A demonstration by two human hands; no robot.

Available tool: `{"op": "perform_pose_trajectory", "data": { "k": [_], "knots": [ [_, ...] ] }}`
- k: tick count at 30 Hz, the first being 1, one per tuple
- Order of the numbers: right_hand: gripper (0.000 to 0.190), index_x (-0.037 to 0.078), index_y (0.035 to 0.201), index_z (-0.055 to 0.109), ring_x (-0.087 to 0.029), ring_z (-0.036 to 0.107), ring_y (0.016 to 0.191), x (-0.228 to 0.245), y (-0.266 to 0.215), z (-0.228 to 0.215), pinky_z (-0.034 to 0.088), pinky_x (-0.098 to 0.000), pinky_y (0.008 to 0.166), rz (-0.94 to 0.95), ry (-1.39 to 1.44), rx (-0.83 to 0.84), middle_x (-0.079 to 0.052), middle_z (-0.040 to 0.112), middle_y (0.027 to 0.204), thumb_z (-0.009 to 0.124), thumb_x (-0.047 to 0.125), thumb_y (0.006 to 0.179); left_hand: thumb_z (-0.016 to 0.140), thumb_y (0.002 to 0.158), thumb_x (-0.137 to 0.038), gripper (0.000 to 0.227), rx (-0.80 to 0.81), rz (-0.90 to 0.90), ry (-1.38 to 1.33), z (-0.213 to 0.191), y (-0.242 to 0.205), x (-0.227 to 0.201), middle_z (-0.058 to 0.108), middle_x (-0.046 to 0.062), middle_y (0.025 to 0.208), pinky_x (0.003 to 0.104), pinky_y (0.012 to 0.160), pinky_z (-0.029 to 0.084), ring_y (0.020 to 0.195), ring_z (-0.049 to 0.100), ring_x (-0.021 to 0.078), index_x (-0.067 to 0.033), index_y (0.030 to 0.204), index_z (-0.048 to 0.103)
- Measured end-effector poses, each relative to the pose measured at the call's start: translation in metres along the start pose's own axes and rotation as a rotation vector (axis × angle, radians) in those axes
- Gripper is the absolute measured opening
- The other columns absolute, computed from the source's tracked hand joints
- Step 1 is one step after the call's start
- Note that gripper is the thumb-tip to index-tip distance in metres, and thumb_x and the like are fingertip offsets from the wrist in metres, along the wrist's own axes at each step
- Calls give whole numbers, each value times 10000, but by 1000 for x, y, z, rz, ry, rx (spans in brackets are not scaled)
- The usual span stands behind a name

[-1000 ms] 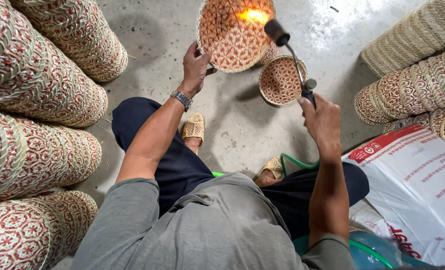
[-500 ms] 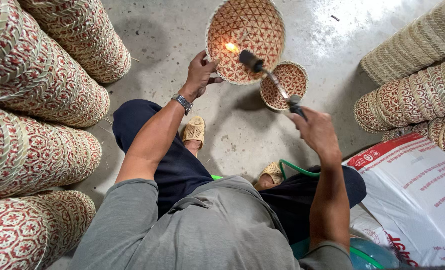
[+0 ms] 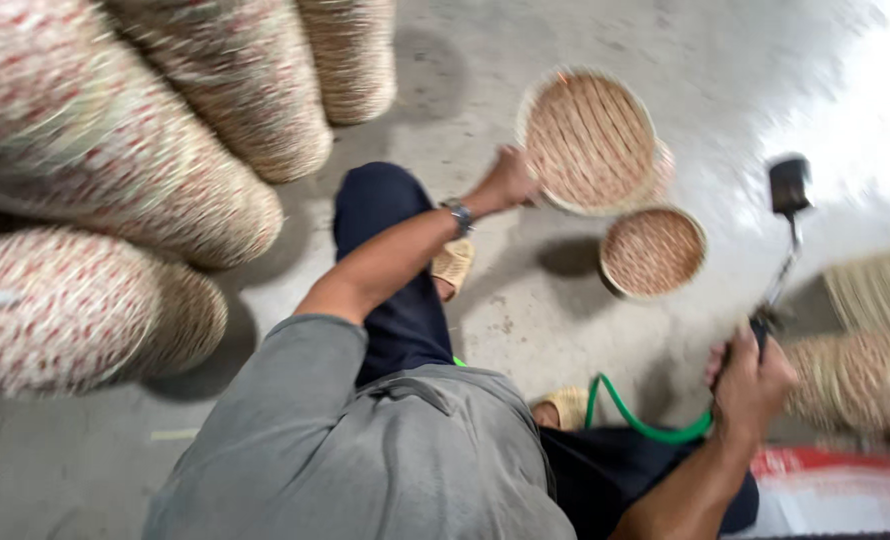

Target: The person sits on the floor and uses a blowtorch to apply heat to the surface of woven baskets. They pick up baskets from a stack, rotate them to treat all sides, and place them back down. The process is repeated for multiple baskets.

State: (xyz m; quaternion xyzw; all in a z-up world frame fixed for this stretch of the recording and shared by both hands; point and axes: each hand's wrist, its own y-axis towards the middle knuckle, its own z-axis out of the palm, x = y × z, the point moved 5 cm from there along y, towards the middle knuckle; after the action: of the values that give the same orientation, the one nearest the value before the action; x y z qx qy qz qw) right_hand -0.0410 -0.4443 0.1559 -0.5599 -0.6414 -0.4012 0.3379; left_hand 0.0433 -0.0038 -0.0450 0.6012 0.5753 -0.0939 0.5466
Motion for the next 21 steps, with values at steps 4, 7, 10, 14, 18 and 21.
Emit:
{"op": "perform_pose_trajectory", "data": {
  "k": [4,7,10,14,18,21],
  "knots": [
    [318,-12,914,566,-120,504,536,-21,4,10,407,-282,457,65,135,35,-71,578,728,610,199,1148,864,644,-452,710,377,55,178,54,-46,2,724,225,956,567,1009,337,994,638,430,-46,1171,615],
    [357,-39,899,568,-137,508,534,-33,8,13,402,-290,449,84,111,37,-97,576,727,618,206,1153,716,817,-236,399,459,219,370,68,-73,-22,586,237,1345,452,957,535,1173,574,426,-164,1205,657],
    [350,-29,926,568,-155,519,556,-47,19,13,416,-308,475,74,92,41,-104,584,744,594,237,1152,696,829,-264,343,475,101,432,63,-81,-51,546,189,1249,456,908,546,1154,576,359,-337,1164,693],
    [378,-29,946,552,-189,532,586,-90,53,13,434,-339,509,123,35,76,-118,584,759,559,294,1144,633,942,-270,424,90,384,672,12,-45,-117,503,115,1281,475,1027,465,1215,494,278,-365,1342,527],
    [415,-28,967,536,-223,544,616,-138,102,17,451,-371,543,204,-29,114,-132,584,773,525,351,1136,644,982,-229,438,-254,517,728,-58,10,-157,395,144,1384,548,1208,304,1343,363,278,-362,1367,483],
    [448,-28,982,524,-249,553,639,-155,127,22,465,-395,568,262,-59,151,-142,585,784,499,393,1130,655,1084,-183,203,-384,511,965,-136,50,-183,185,158,1656,615,1288,118,1549,138,373,-273,1167,494]
  ]
}}
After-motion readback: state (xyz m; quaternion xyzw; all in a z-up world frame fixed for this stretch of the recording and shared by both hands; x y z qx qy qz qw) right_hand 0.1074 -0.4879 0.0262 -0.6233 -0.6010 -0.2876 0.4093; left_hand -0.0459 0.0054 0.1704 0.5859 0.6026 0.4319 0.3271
